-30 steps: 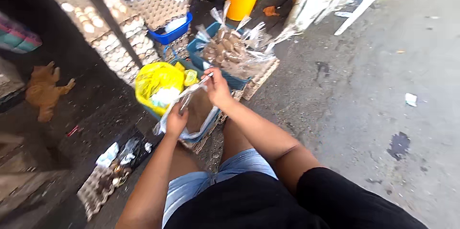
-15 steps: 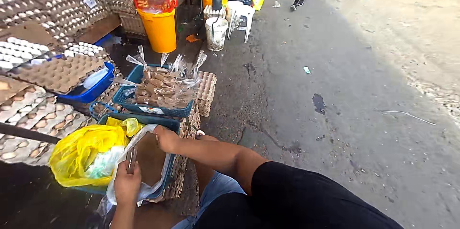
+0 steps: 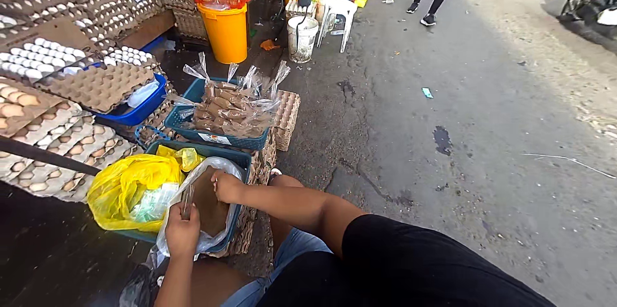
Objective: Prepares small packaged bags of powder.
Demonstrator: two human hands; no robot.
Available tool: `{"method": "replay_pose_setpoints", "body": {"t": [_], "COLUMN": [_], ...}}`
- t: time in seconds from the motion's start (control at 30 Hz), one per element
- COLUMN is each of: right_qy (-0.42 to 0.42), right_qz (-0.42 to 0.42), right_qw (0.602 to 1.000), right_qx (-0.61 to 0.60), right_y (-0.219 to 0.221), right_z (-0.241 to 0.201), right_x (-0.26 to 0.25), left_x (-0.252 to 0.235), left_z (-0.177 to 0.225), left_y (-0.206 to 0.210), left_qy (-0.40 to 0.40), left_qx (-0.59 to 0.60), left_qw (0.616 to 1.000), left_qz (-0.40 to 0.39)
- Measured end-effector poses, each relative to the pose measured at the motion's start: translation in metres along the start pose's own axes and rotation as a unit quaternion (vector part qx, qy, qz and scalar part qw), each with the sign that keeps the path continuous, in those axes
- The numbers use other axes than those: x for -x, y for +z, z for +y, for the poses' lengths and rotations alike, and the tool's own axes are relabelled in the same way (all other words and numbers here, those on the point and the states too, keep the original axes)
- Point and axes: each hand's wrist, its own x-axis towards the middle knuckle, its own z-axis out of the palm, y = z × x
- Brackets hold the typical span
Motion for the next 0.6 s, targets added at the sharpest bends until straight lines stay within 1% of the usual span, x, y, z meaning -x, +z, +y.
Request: {"method": "replay_pose_setpoints", "body": {"t": [0.17,0.23,0.3,0.4,0.5,0.6], "right_qy": [0.001,0.003,0.017,0.039,0.025,0.001], "right_qz": [-0.025,-0.022,-0.005,0.025,0.065,0.121], "right_qw": [1.000,1.000,0.997,0.986,0.973,0.952], "right_qx": [0.000,-0.018,-0.079,-0.160,-0.220,-0.282], "right_y": [0.013,0.014,0.007,-0.008,-0.016,-0.027], "right_z": [-0.001,-0.001,0.000,0.006,0.013,0.012], "right_x": [-0.004,-0.006,-0.005,0.000,-0.006,-0.010], "left_x": [0.002,0.001,0.000,0.003,-0.002,-0.006], "left_z": [-0.004,-0.005,0.000,0.013,0.015,0.009], "left_y": [-0.002,-0.003,-0.004,-0.009,-0.010,-0.009], "left_qy": [-0.001,0.001,0.003,-0.018,-0.050,-0.070], "left_qx": [-0.007,-0.008,-0.010,-0.023,-0.036,-0.037], "left_qw": [1.000,1.000,1.000,0.998,0.995,0.991], "left_qz": [0.003,0.002,-0.006,-0.046,-0.081,-0.108]}}
